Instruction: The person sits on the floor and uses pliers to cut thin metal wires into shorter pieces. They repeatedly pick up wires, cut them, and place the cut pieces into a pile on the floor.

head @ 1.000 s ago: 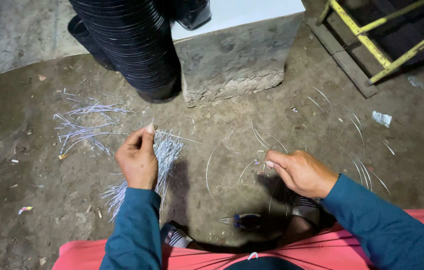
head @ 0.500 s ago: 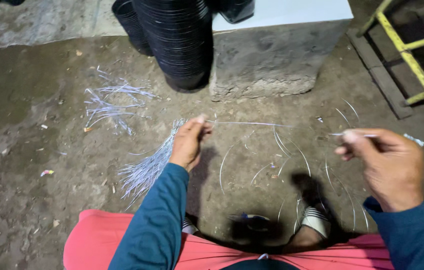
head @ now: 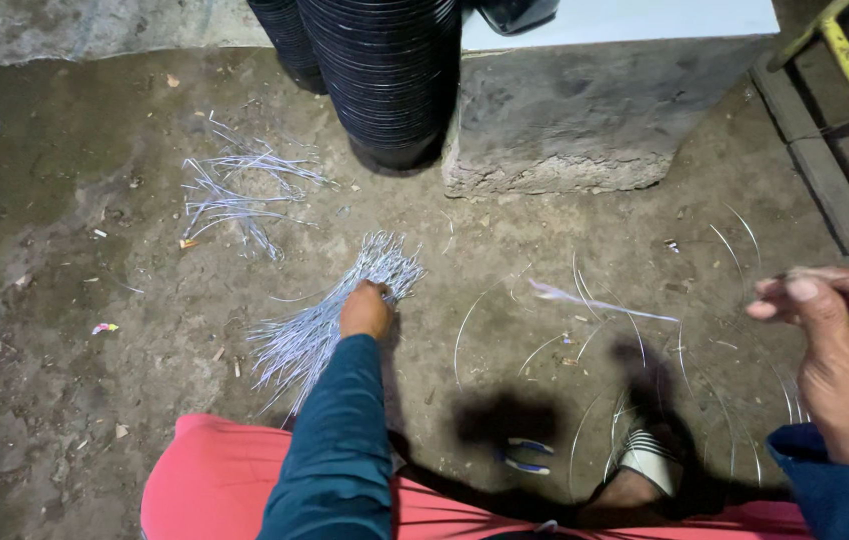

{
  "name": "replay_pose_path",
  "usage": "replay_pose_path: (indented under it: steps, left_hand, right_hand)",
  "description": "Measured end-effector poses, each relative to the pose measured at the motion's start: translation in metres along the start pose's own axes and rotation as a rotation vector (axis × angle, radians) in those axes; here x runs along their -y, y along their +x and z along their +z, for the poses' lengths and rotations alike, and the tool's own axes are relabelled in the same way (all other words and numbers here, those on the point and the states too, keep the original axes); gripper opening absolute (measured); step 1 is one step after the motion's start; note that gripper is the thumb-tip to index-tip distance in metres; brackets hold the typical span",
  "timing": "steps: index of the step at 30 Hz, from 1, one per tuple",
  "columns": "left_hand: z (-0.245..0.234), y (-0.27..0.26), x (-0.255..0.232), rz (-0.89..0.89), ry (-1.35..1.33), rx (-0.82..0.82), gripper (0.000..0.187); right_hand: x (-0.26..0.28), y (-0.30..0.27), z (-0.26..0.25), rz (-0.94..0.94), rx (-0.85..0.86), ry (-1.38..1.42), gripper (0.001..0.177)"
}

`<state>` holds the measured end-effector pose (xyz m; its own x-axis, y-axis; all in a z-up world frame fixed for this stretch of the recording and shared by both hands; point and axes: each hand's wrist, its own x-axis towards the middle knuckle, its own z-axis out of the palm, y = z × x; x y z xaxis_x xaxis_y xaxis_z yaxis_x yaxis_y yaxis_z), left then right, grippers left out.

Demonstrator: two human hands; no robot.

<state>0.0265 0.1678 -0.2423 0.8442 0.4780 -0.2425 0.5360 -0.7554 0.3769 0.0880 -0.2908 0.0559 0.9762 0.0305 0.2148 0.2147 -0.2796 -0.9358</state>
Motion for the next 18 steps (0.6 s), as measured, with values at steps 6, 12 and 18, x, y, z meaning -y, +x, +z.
replay_pose_path:
  steps: [6, 12, 18]
  left_hand:
    - [0.031, -0.011, 0.007, 0.103, 0.338, 0.115, 0.025]
    - [0.037, -0.002, 0.009, 0.179, 0.437, 0.029, 0.025]
    - [0.036, -0.006, 0.001, 0.147, 0.357, 0.056, 0.024]
  right_hand:
    - [0.007, -0.005, 0.013, -0.051, 0.159, 0.022, 0.007]
    - [0.012, -0.009, 0.032, 0.052, 0.222, -0.126, 0.015]
    - [0.017, -0.013, 0.043, 0.094, 0.298, -0.234, 0.014]
